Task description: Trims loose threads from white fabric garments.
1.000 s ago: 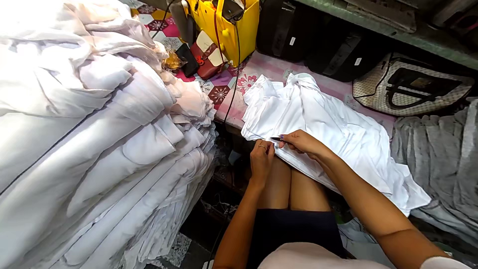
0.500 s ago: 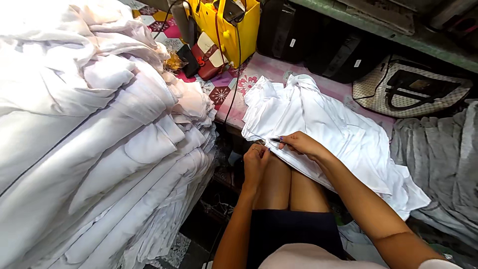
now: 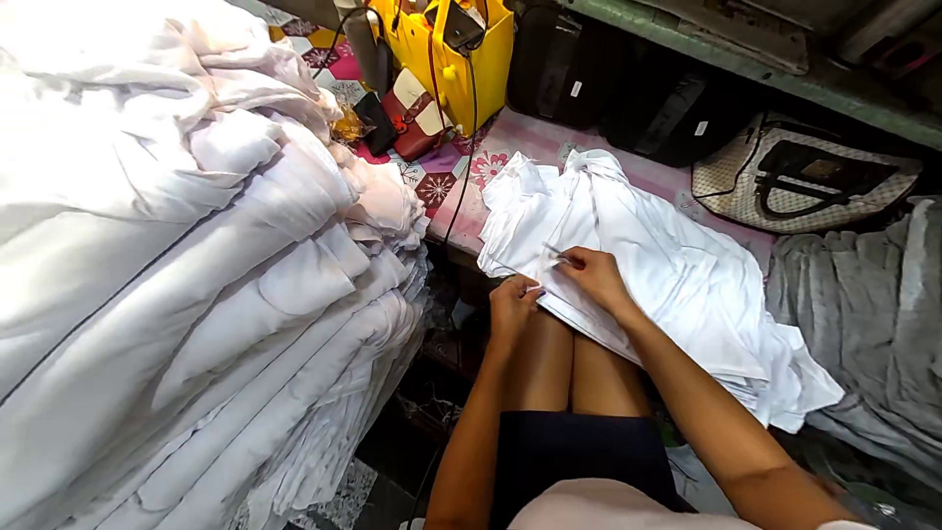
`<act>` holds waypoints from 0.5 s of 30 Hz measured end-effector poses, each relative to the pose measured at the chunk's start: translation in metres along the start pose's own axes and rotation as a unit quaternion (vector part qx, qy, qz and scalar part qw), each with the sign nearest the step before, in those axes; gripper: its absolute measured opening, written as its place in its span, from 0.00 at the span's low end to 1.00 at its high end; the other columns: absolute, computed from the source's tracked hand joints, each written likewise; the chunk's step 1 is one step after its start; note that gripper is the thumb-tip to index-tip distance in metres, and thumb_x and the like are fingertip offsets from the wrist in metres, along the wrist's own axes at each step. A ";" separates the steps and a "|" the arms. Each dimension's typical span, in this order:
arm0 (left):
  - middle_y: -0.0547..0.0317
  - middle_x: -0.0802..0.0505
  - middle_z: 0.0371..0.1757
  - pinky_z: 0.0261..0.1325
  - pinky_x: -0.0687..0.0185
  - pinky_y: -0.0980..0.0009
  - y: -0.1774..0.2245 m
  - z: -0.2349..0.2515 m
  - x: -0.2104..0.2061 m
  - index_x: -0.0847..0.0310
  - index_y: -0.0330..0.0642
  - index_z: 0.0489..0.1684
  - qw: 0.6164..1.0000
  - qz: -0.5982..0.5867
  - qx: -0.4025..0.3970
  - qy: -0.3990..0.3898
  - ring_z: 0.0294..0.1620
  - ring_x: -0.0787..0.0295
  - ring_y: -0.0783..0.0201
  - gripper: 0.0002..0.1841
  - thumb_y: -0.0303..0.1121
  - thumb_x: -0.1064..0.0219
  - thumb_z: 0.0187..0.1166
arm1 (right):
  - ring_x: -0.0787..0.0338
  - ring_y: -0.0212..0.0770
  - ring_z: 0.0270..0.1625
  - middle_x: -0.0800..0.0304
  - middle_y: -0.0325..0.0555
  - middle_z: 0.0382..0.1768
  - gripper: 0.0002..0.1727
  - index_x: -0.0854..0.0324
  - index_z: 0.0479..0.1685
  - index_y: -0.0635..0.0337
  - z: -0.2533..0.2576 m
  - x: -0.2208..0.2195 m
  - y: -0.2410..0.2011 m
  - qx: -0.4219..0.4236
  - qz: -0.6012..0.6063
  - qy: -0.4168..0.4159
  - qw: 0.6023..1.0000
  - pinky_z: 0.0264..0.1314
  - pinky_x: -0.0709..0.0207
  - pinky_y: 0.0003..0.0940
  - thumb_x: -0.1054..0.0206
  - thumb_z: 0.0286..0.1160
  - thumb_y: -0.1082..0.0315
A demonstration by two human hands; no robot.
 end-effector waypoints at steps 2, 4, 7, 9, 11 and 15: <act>0.49 0.05 0.36 0.37 0.09 0.72 -0.007 -0.007 0.026 0.12 0.27 0.44 0.999 -0.005 0.031 -0.009 0.27 0.08 0.68 0.06 0.23 0.30 0.77 | 0.14 0.45 0.34 0.09 0.55 0.35 0.12 0.12 0.53 0.68 -0.006 0.054 0.030 -0.012 0.035 0.120 0.992 0.44 0.20 0.49 0.29 0.76 0.71; 0.47 0.05 0.40 0.45 0.08 0.67 -0.017 -0.013 0.059 0.12 0.28 0.47 0.989 0.116 0.095 -0.009 0.33 0.06 0.62 0.08 0.26 0.32 0.81 | 0.19 0.38 0.33 0.12 0.52 0.37 0.14 0.16 0.56 0.69 -0.025 0.122 0.058 -0.064 0.042 0.267 0.961 0.41 0.21 0.41 0.30 0.75 0.71; 0.29 0.15 0.67 0.73 0.24 0.43 -0.008 -0.017 0.073 0.16 0.27 0.64 0.951 0.275 0.143 0.010 0.66 0.15 0.37 0.17 0.29 0.34 0.83 | 0.26 0.33 0.34 0.18 0.51 0.38 0.17 0.21 0.59 0.75 -0.052 0.155 0.054 -0.109 0.028 0.365 0.924 0.43 0.27 0.31 0.34 0.76 0.74; 0.27 0.19 0.72 0.70 0.20 0.45 0.006 -0.017 0.050 0.16 0.28 0.65 0.961 0.271 0.023 0.051 0.67 0.15 0.36 0.21 0.35 0.28 0.79 | 0.26 0.31 0.32 0.20 0.50 0.34 0.16 0.22 0.58 0.78 -0.061 0.117 0.029 -0.096 0.047 0.293 0.950 0.41 0.27 0.29 0.34 0.76 0.76; 0.29 0.14 0.63 0.64 0.16 0.46 0.007 -0.010 0.014 0.10 0.29 0.53 0.956 0.238 -0.152 0.075 0.61 0.13 0.37 0.18 0.36 0.24 0.74 | 0.26 0.28 0.30 0.19 0.46 0.30 0.14 0.19 0.53 0.77 -0.064 0.059 0.011 -0.075 0.082 0.161 0.981 0.39 0.28 0.27 0.30 0.75 0.73; 0.33 0.11 0.60 0.68 0.19 0.45 -0.009 0.002 -0.004 0.10 0.26 0.41 0.941 0.278 -0.191 0.016 0.64 0.14 0.37 0.10 0.27 0.33 0.79 | 0.11 0.55 0.47 0.10 0.58 0.46 0.27 0.20 0.68 0.64 -0.065 -0.016 0.008 -0.106 -0.073 -0.091 0.988 0.54 0.20 0.56 0.25 0.75 0.57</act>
Point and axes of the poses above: each hand's wrist, its own z-axis towards the middle knuckle, its own x-axis out of the back of the hand, y = z × x, the point moved 3 cm from there along z, towards the middle knuckle
